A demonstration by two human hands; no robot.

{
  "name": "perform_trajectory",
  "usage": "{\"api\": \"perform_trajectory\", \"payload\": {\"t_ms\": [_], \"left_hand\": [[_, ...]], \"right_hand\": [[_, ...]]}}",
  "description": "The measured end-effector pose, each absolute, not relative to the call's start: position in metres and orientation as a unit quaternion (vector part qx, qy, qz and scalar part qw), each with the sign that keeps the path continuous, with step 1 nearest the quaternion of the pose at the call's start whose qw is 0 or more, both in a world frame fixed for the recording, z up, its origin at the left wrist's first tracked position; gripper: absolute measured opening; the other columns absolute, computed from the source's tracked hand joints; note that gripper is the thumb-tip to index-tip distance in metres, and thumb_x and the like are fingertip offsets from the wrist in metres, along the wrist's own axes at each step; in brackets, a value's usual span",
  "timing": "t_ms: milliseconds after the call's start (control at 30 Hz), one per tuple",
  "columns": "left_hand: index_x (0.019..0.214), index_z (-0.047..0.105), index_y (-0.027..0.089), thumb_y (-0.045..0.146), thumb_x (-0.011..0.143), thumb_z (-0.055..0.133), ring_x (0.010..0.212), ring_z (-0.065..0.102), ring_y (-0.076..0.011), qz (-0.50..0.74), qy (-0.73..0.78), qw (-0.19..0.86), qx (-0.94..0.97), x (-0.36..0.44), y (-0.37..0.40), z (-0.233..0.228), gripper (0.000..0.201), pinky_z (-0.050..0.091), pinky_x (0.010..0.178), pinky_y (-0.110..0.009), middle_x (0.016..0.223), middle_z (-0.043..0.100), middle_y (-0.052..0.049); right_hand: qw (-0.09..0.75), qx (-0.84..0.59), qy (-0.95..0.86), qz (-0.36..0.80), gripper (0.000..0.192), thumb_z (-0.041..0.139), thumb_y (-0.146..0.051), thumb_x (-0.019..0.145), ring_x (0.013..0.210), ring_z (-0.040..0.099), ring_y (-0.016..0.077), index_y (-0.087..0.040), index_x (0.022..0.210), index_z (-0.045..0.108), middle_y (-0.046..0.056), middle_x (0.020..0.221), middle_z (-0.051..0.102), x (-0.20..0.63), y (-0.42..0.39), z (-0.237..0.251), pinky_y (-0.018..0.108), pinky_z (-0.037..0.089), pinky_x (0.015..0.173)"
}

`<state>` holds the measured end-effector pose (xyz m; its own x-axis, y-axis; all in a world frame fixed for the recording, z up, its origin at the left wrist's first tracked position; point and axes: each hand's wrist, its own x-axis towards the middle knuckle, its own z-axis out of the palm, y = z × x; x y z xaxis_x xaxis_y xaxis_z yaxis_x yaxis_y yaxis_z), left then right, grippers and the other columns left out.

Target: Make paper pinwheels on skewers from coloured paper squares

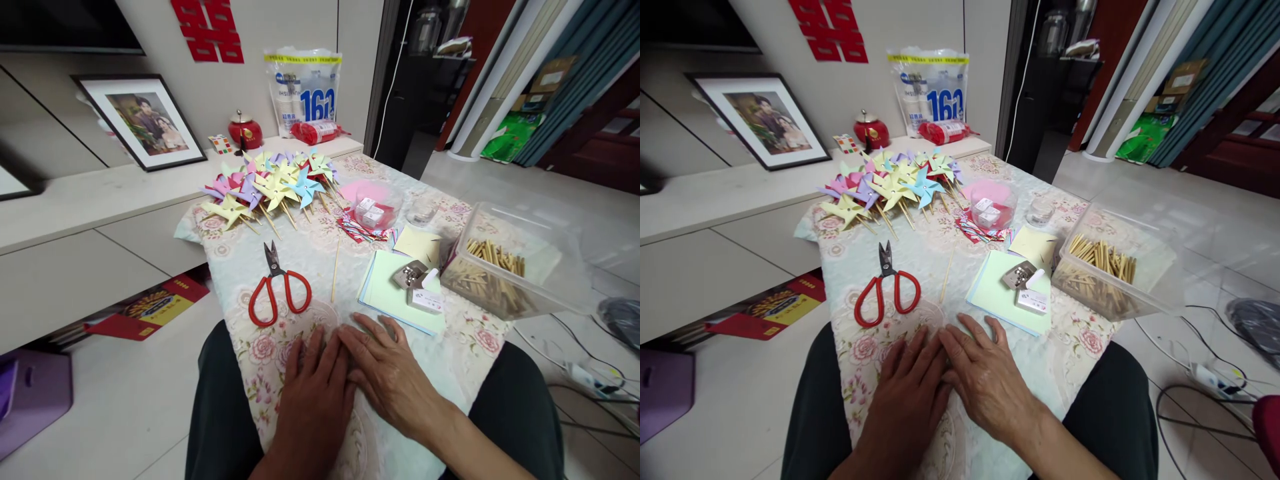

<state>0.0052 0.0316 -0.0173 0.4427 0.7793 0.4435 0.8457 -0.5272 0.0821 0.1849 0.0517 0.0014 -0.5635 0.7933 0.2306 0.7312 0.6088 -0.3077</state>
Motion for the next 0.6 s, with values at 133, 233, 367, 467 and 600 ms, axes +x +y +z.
{"api": "perform_trajectory", "payload": {"t_ms": [133, 233, 367, 467, 600], "left_hand": [[0.125, 0.067, 0.015, 0.025, 0.093, 0.05, 0.123, 0.057, -0.0353, -0.206, -0.489, 0.074, -0.844, 0.006, 0.033, -0.012, 0.037, 0.024, 0.11, -0.051, 0.132, 0.068, -0.002], [0.128, 0.065, 0.017, 0.026, 0.092, 0.051, 0.124, 0.055, -0.035, -0.194, -0.488, 0.071, -0.848, 0.004, 0.031, -0.011, 0.04, 0.022, 0.111, -0.05, 0.134, 0.067, -0.002], [0.138, 0.058, 0.019, 0.032, 0.089, 0.055, 0.133, 0.047, -0.0343, -0.179, -0.473, 0.062, -0.861, -0.005, 0.028, -0.012, 0.051, 0.02, 0.113, -0.049, 0.146, 0.056, -0.002], [0.139, 0.056, 0.017, 0.033, 0.086, 0.058, 0.136, 0.042, -0.034, -0.175, -0.46, 0.063, -0.868, -0.01, 0.026, -0.013, 0.056, 0.018, 0.114, -0.048, 0.148, 0.055, -0.003], [0.139, 0.056, 0.013, 0.034, 0.083, 0.06, 0.136, 0.04, -0.0348, -0.162, -0.442, 0.082, -0.879, -0.021, 0.021, -0.012, 0.059, 0.016, 0.115, -0.048, 0.147, 0.055, -0.007]], "right_hand": [[0.151, -0.431, -0.884, 0.101, 0.052, 0.048, -0.023, 0.102, 0.144, 0.034, 0.0323, -0.017, 0.151, 0.034, 0.008, 0.143, 0.06, 0.189, 0.053, -0.002, 0.063, 0.016, 0.113], [0.152, -0.429, -0.885, 0.097, 0.051, 0.047, -0.023, 0.102, 0.145, 0.036, 0.0311, -0.018, 0.151, 0.035, 0.007, 0.148, 0.056, 0.192, 0.05, -0.001, 0.062, 0.018, 0.114], [0.158, -0.445, -0.878, 0.073, 0.044, 0.048, -0.025, 0.103, 0.143, 0.039, 0.0297, -0.023, 0.147, 0.043, 0.004, 0.15, 0.053, 0.199, 0.041, 0.001, 0.059, 0.019, 0.114], [0.148, -0.452, -0.877, 0.067, 0.04, 0.048, -0.028, 0.103, 0.14, 0.044, 0.0298, -0.026, 0.142, 0.048, 0.001, 0.148, 0.055, 0.204, 0.038, 0.0, 0.058, 0.018, 0.114], [0.13, -0.451, -0.88, 0.069, 0.041, 0.048, -0.03, 0.103, 0.142, 0.04, 0.0298, -0.027, 0.144, 0.046, -0.001, 0.151, 0.052, 0.207, 0.038, -0.001, 0.058, 0.015, 0.114]]}}
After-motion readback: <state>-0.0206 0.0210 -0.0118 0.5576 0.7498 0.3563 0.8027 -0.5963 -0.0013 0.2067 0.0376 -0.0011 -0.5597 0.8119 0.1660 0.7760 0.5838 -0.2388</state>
